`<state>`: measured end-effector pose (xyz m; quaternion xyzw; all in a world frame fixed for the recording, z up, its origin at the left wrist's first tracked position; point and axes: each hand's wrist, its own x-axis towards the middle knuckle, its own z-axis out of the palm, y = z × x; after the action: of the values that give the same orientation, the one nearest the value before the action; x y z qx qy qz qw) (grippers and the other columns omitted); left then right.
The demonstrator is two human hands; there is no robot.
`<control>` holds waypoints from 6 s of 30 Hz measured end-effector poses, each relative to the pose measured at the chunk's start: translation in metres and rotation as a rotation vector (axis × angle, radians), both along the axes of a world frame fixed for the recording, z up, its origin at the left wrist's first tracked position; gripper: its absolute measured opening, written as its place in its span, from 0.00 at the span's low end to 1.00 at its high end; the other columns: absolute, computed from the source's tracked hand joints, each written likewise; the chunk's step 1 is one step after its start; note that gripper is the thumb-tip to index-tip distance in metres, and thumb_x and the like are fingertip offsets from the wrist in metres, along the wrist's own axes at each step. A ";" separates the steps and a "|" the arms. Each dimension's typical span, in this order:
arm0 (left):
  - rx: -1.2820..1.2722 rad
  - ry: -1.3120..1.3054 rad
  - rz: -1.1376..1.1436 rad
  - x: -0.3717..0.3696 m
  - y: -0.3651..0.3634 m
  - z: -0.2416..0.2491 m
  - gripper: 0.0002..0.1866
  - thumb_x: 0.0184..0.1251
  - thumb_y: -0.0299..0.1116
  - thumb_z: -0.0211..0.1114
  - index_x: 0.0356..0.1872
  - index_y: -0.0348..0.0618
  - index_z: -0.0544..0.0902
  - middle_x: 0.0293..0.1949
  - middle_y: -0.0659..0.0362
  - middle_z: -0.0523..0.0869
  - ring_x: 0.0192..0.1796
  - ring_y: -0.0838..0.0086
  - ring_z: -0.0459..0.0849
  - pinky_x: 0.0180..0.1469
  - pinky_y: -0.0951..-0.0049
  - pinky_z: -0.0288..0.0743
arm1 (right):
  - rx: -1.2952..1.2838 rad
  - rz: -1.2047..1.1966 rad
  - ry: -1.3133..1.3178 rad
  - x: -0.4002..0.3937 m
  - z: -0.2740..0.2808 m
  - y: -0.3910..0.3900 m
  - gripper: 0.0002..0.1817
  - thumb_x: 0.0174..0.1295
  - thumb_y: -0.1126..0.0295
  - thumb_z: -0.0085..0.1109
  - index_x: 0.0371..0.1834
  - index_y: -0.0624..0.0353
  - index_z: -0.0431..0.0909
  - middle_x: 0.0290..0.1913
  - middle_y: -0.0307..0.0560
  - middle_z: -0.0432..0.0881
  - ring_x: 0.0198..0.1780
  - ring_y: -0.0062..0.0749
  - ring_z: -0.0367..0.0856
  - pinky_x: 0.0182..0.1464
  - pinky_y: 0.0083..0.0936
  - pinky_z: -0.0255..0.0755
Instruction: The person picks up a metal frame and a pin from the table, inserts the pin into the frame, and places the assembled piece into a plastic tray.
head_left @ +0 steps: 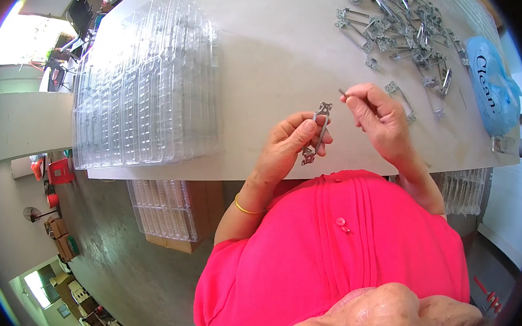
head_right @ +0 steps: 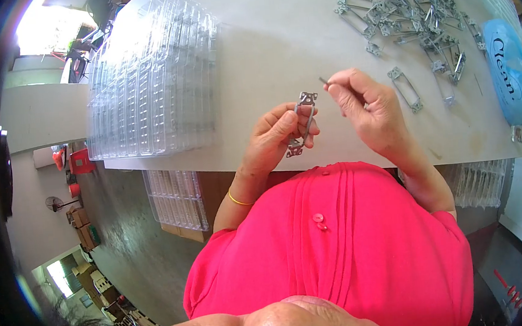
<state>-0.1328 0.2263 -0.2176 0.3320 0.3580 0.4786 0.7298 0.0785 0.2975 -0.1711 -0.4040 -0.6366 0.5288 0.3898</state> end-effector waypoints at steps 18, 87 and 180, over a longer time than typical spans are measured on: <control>0.310 0.490 0.047 -0.005 -0.003 0.005 0.19 0.77 0.40 0.66 0.58 0.35 0.82 0.43 0.56 0.89 0.40 0.76 0.85 0.42 0.74 0.78 | -0.160 0.141 -0.145 0.001 -0.003 -0.006 0.07 0.75 0.71 0.57 0.50 0.62 0.79 0.25 0.34 0.76 0.27 0.15 0.70 0.31 0.18 0.65; 0.353 0.635 0.123 0.008 -0.003 0.016 0.18 0.76 0.34 0.66 0.60 0.34 0.81 0.48 0.57 0.89 0.51 0.74 0.86 0.56 0.70 0.79 | -0.312 0.228 -0.013 0.000 -0.003 -0.009 0.05 0.78 0.72 0.53 0.46 0.61 0.77 0.24 0.32 0.75 0.25 0.11 0.71 0.27 0.14 0.63; 0.494 1.199 0.945 -0.176 -0.102 0.184 0.03 0.66 0.26 0.73 0.37 0.37 0.88 0.31 0.64 0.88 0.34 0.84 0.82 0.38 0.81 0.77 | -0.089 0.144 0.037 -0.012 -0.103 0.003 0.04 0.78 0.70 0.56 0.45 0.57 0.75 0.32 0.38 0.81 0.29 0.18 0.76 0.33 0.17 0.72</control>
<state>-0.3089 0.1239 -0.0336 0.4977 0.6755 0.5427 0.0389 0.0663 0.3008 -0.2741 -0.3645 -0.6324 0.5906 0.3441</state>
